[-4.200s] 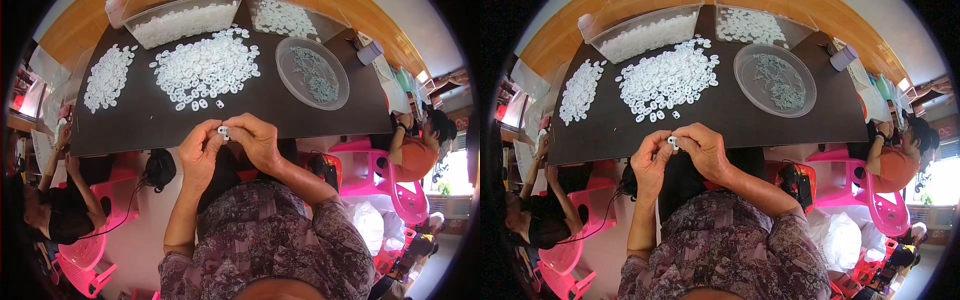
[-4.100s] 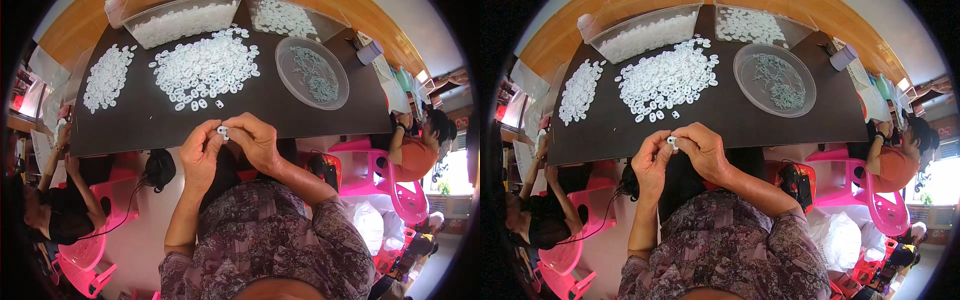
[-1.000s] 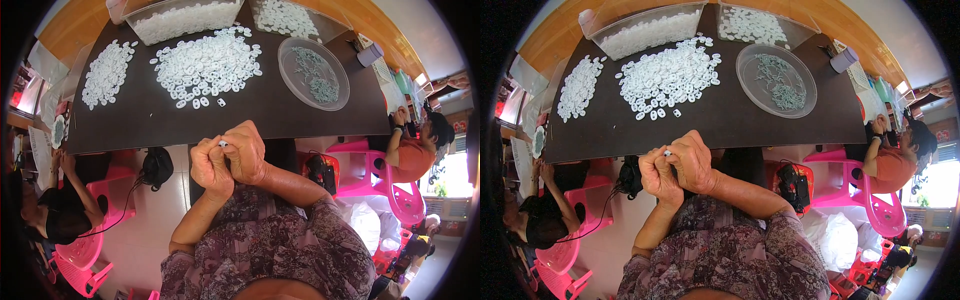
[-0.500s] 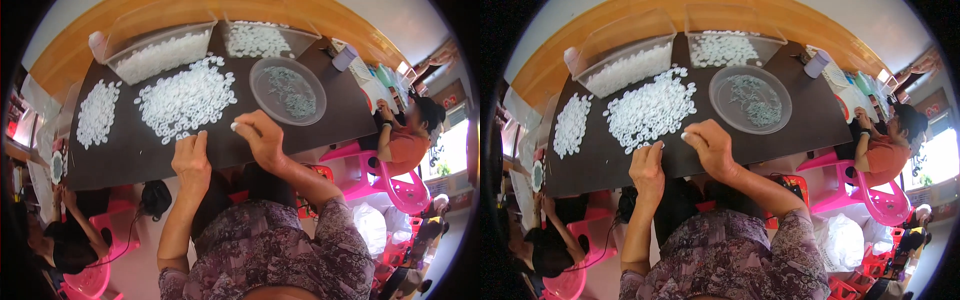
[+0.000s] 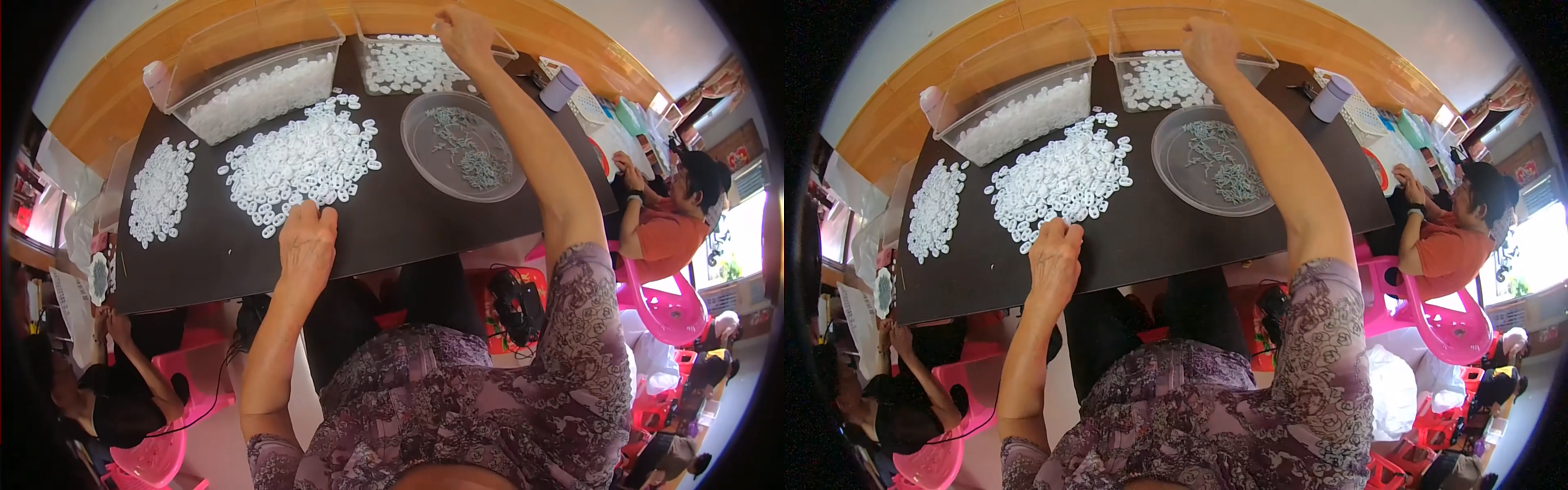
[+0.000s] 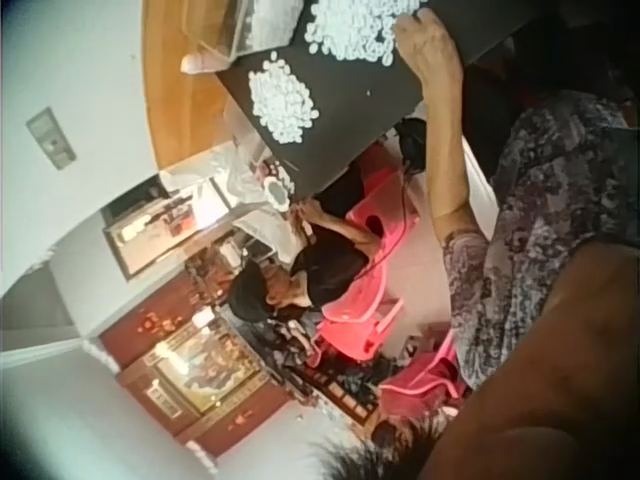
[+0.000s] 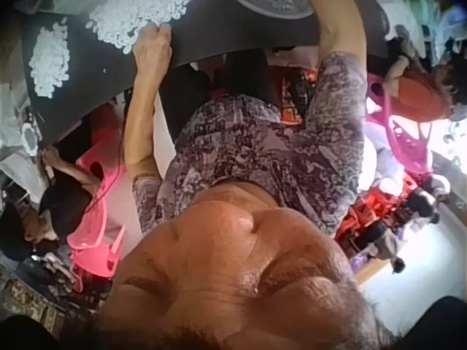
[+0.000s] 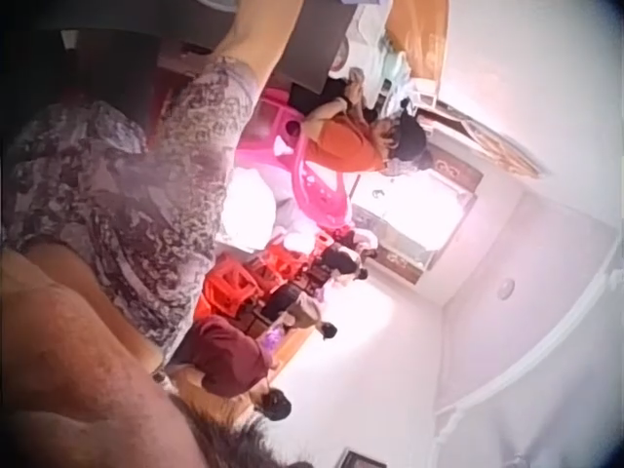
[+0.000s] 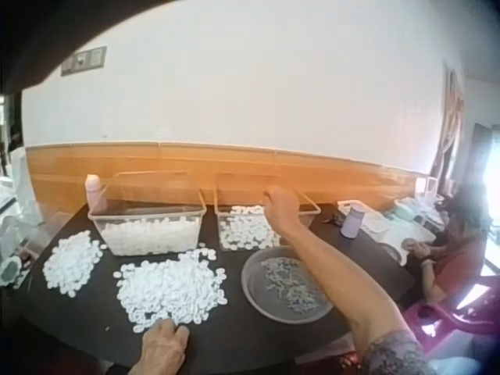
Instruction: Manually assembling small plastic components by inserting gray pins into white circular plastic pieces.
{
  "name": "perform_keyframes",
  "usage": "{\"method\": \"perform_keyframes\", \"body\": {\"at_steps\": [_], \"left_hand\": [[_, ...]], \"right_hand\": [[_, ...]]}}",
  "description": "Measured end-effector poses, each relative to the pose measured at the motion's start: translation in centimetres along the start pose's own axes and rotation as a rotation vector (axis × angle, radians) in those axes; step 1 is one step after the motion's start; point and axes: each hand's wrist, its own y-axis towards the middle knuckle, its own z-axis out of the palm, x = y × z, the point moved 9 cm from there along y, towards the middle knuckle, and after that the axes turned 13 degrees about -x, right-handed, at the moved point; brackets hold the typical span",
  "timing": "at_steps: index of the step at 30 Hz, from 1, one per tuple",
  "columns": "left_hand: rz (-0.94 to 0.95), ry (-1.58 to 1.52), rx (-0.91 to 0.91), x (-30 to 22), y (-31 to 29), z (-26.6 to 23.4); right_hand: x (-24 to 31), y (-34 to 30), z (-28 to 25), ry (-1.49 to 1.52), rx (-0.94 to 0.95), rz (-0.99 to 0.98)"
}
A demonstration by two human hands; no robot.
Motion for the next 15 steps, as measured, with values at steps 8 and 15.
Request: {"method": "perform_keyframes", "body": {"at_steps": [8,15], "left_hand": [[0.038,0.07,0.056,-0.3,-0.5,0.1],[-0.012,0.042,0.05,0.1,-0.8,0.6]], "right_hand": [[6.6,-8.8,-3.0,0.063,0.227,-0.231],[3.8,-16.8,-4.8,0.156,0.511,-0.155]]}}
